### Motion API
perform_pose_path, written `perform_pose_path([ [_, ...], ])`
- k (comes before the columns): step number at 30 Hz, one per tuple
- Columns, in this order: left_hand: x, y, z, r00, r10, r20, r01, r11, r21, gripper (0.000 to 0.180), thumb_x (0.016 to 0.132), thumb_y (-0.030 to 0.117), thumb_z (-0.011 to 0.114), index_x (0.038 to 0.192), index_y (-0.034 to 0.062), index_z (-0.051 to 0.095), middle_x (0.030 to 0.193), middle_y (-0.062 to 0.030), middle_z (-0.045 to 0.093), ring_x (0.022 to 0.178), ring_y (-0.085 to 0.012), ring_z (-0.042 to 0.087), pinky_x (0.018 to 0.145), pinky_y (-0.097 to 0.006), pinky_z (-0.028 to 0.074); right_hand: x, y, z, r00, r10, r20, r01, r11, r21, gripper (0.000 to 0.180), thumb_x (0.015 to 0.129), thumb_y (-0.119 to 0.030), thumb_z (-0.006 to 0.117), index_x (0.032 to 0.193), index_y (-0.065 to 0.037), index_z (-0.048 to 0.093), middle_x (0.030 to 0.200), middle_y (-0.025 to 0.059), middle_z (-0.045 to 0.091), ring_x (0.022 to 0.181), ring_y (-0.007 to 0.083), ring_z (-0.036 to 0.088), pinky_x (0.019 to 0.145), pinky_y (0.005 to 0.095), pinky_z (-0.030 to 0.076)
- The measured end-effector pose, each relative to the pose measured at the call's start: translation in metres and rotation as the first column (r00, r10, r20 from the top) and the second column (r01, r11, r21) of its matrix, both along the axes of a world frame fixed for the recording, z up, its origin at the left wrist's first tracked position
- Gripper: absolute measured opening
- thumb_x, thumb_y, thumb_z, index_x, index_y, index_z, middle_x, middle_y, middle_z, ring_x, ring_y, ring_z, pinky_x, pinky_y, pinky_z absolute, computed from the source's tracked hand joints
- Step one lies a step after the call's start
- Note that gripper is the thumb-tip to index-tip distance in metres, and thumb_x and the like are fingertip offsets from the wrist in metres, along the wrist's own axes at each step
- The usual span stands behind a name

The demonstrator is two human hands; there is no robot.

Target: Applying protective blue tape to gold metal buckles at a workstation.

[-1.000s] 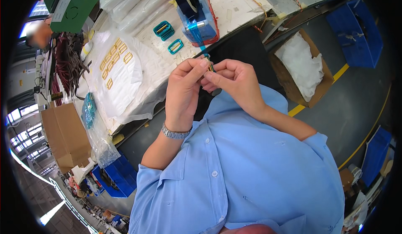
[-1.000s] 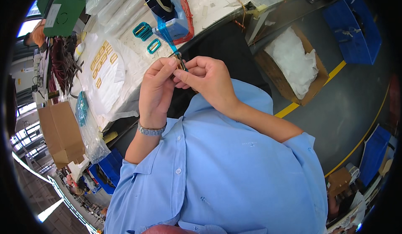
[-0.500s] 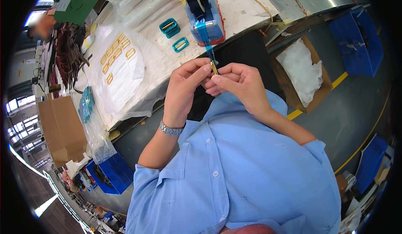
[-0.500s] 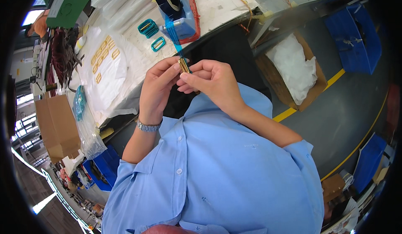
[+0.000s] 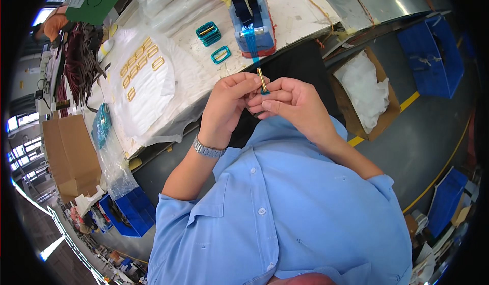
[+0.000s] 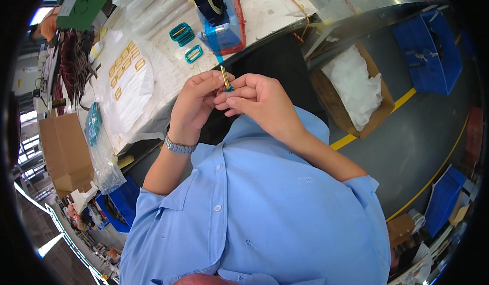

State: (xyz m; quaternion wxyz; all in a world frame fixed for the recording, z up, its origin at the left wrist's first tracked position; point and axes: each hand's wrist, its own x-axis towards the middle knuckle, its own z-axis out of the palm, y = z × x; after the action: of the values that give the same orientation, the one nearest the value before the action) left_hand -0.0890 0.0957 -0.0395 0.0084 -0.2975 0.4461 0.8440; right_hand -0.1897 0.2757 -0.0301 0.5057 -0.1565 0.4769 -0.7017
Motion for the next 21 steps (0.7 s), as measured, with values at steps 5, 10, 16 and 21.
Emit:
perform_pose_path([
  [5,-0.001,-0.003,-0.004,0.999,-0.013,-0.030,0.017,0.992,0.128,0.020,0.102,0.016,0.071,0.110,-0.0020,0.077,0.087,-0.0024,0.073,0.074,-0.0090,0.064,0.069,-0.025,0.053,-0.008,-0.003,0.006,0.986,0.036,-0.163,-0.020,0.995,0.095,0.016,0.103,-0.001,0.069,0.115,0.008,0.066,0.103,0.0166,0.080,0.091,0.0178,0.078,0.079,0.0294,0.063],
  [10,-0.006,0.000,0.007,1.000,0.000,0.008,-0.001,0.977,0.212,0.022,0.104,0.016,0.068,0.109,-0.0025,0.077,0.088,-0.0037,0.073,0.074,-0.0109,0.063,0.071,-0.027,0.053,-0.015,-0.007,0.004,0.872,0.033,-0.488,0.058,0.984,0.170,0.019,0.095,-0.009,0.081,0.106,0.003,0.072,0.090,0.0099,0.081,0.076,0.0108,0.076,0.067,0.0249,0.059],
  [16,-0.008,-0.007,0.006,0.997,0.007,0.080,-0.040,0.909,0.416,0.022,0.103,0.015,0.066,0.112,-0.0036,0.075,0.087,-0.0056,0.072,0.073,-0.0139,0.060,0.071,-0.030,0.050,-0.035,-0.018,-0.005,0.722,-0.108,-0.684,0.136,0.991,-0.012,0.059,0.085,-0.005,0.088,0.139,0.002,0.065,0.128,0.0116,0.076,0.116,0.0163,0.073,0.097,0.0310,0.058],
  [21,-0.009,-0.013,0.008,0.995,-0.023,0.099,-0.036,0.831,0.556,0.017,0.103,0.013,0.066,0.110,-0.0011,0.074,0.088,-0.0039,0.071,0.075,-0.0133,0.060,0.073,-0.031,0.049,-0.044,-0.025,-0.011,0.806,0.020,-0.592,-0.030,1.000,-0.006,0.066,0.088,-0.003,0.083,0.149,0.003,0.058,0.143,0.0147,0.070,0.131,0.0212,0.067,0.110,0.0359,0.053],
])
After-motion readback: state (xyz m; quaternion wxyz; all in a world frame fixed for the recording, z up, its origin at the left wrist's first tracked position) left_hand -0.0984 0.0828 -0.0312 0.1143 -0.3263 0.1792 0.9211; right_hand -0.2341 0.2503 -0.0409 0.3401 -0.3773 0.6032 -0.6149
